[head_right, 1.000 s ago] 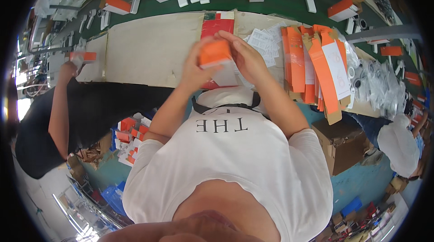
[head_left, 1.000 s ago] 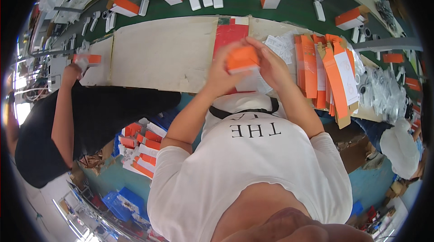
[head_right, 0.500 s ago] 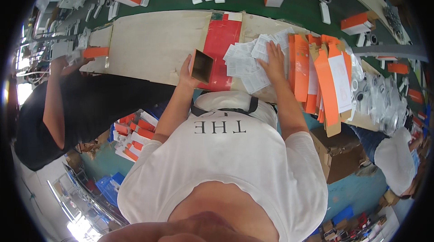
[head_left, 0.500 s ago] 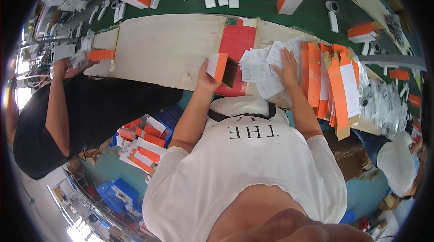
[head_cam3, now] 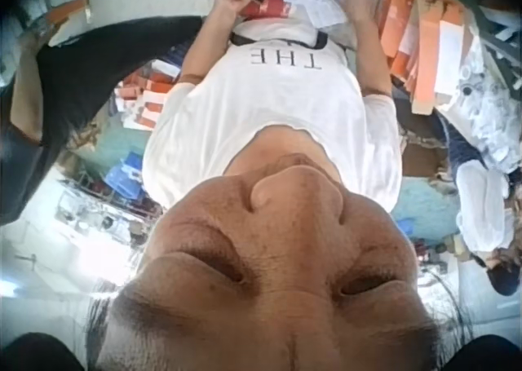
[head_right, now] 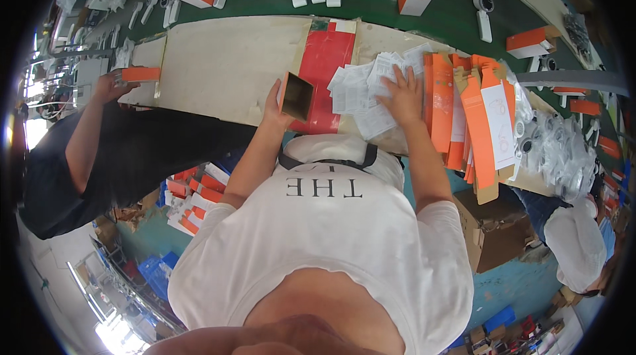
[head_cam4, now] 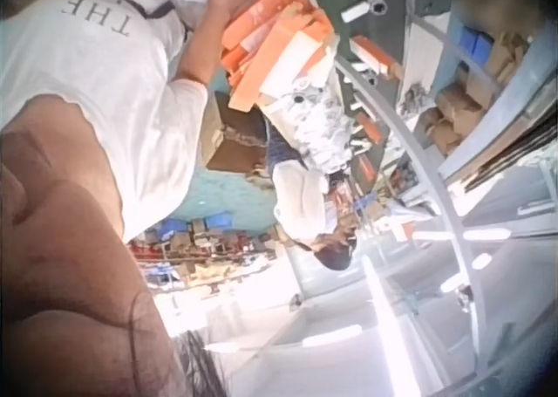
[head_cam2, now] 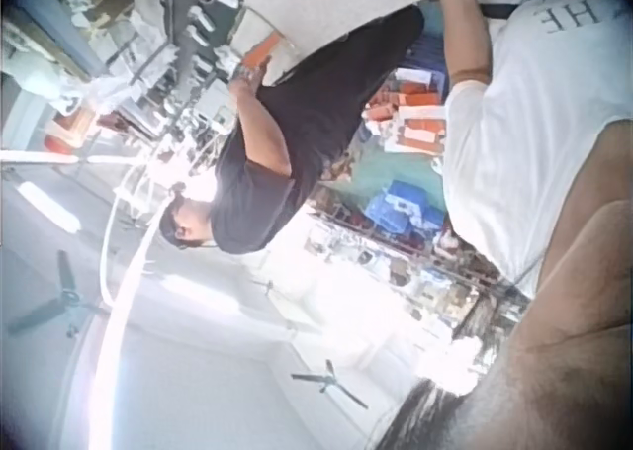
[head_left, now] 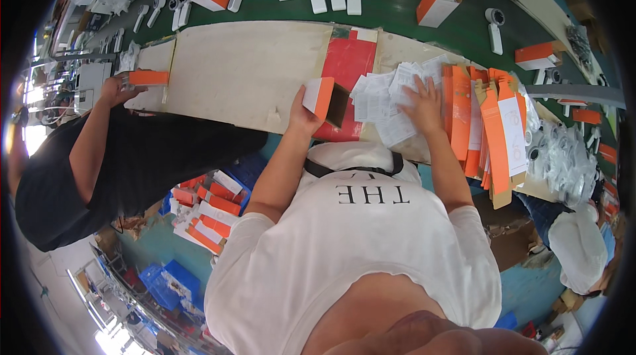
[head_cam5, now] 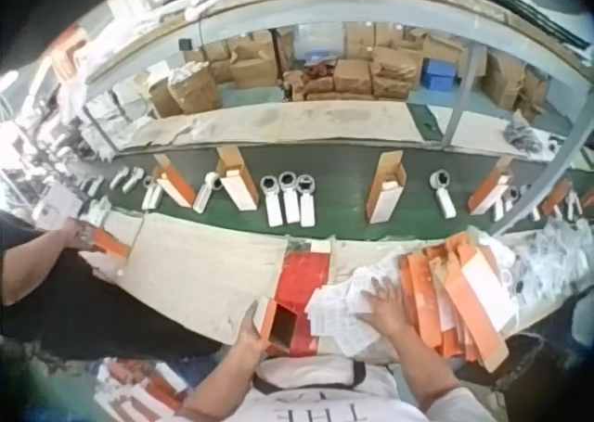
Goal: The recorder is folding and assembling small orange and white cardboard boxes at a workstation.
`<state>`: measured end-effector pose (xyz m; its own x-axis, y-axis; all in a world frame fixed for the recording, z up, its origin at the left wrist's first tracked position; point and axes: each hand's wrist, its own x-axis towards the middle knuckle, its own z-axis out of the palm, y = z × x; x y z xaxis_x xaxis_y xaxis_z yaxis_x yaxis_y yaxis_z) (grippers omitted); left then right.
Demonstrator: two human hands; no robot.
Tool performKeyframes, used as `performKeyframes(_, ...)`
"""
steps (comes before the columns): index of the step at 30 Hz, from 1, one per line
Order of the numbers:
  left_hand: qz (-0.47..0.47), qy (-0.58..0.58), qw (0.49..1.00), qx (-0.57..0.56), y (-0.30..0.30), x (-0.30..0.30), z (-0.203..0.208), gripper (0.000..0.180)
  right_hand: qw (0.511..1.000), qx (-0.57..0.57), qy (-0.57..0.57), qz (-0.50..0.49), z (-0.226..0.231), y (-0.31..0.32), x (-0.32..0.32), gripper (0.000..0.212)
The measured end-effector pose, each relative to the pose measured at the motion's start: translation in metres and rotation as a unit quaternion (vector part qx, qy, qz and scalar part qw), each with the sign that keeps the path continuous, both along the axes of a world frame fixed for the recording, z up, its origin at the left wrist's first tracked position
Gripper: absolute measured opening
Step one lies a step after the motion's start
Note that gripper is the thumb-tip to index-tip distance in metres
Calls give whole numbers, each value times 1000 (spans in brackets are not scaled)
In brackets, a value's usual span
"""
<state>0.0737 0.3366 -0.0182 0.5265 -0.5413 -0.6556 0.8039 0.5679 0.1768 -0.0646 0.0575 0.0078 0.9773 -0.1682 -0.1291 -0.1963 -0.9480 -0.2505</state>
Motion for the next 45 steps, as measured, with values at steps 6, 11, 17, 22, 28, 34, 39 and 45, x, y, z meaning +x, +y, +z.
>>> performKeyframes(6, 23, -21, 998, 57, 11, 0, 2, 44, 764, 546, 70, 337, 254, 47, -4, 48)
performKeyframes(11, 30, -15, 999, 25, 3, -2, 10, 43, 650, 697, 31, 300, 217, 36, -11, 30)
performKeyframes(17, 46, 16, 998, 40, 6, -6, -13, 43, 963, 28, -180, -198, -54, -12, 31, 37)
performKeyframes(22, 74, 81, 994, 5, 8, -9, -14, 30, 947, -52, -271, -166, -56, 5, 21, 26)
performKeyframes(28, 62, 110, 983, 135, -1, -12, 1, 41, 918, 65, -384, 80, 92, 59, 30, 28)
performKeyframes(34, 12, -28, 985, 169, -4, -20, -14, 44, 974, 49, -112, 190, 113, 105, 37, 14)
performKeyframes(39, -95, -67, 992, 45, 10, -19, 21, 50, 914, 300, -94, 254, 111, 102, 4, 67)
performKeyframes(45, -281, -525, 684, 420, -2, -55, 63, 92, 982, 171, -63, 48, 105, 72, 27, 18)
